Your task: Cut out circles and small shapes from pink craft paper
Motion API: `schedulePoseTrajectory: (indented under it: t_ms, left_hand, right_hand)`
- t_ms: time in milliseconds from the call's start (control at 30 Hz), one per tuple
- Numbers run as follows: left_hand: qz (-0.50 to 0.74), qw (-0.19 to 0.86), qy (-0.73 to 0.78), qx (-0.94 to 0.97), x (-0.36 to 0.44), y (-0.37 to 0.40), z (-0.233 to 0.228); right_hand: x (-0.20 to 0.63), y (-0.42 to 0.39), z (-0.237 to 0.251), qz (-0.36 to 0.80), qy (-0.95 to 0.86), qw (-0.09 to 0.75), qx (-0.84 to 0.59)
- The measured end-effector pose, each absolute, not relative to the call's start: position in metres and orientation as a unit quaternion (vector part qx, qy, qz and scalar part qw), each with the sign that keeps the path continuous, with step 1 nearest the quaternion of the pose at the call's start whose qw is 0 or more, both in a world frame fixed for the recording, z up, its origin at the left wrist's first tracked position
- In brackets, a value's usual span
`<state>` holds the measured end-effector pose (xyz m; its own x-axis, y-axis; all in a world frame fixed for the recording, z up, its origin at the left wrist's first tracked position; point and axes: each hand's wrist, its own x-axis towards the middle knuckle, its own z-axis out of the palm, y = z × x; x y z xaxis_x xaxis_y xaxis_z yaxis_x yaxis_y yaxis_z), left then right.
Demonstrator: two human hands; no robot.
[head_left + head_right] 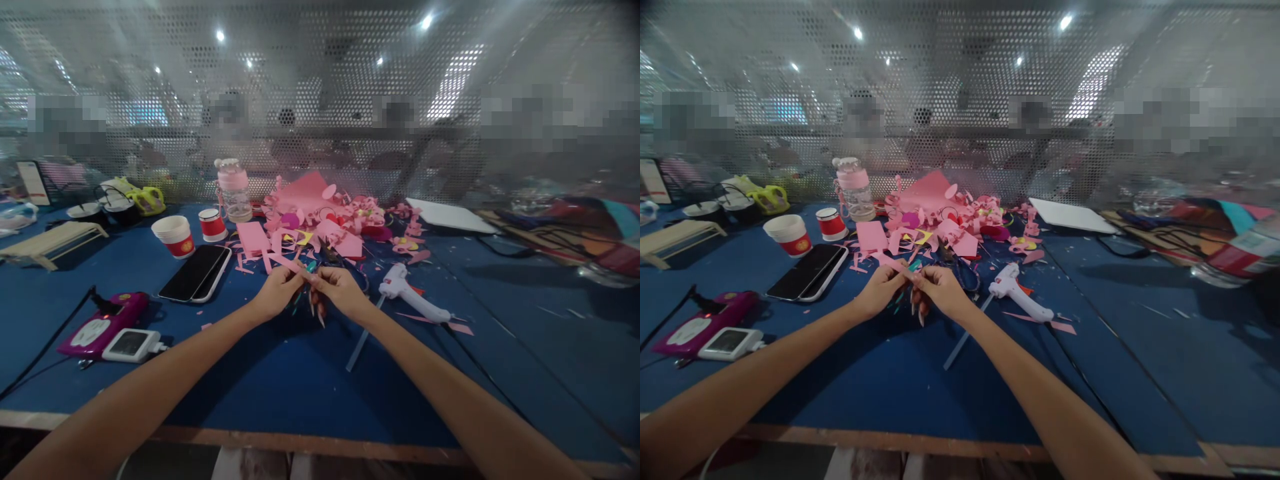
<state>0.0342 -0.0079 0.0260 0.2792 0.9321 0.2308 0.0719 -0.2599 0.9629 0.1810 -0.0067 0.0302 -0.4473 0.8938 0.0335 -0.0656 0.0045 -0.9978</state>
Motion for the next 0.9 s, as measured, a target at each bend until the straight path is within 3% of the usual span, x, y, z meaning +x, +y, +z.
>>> schedulePoseTrajectory:
  t_ms: [900]
  left_hand:
    - [0.485,0.541,0.376,0.575,0.0382,-0.0091,0.0213]
  right_hand:
    - [0.1814,-0.0067,0.0281,0.606,-0.589,0.414,-0.338]
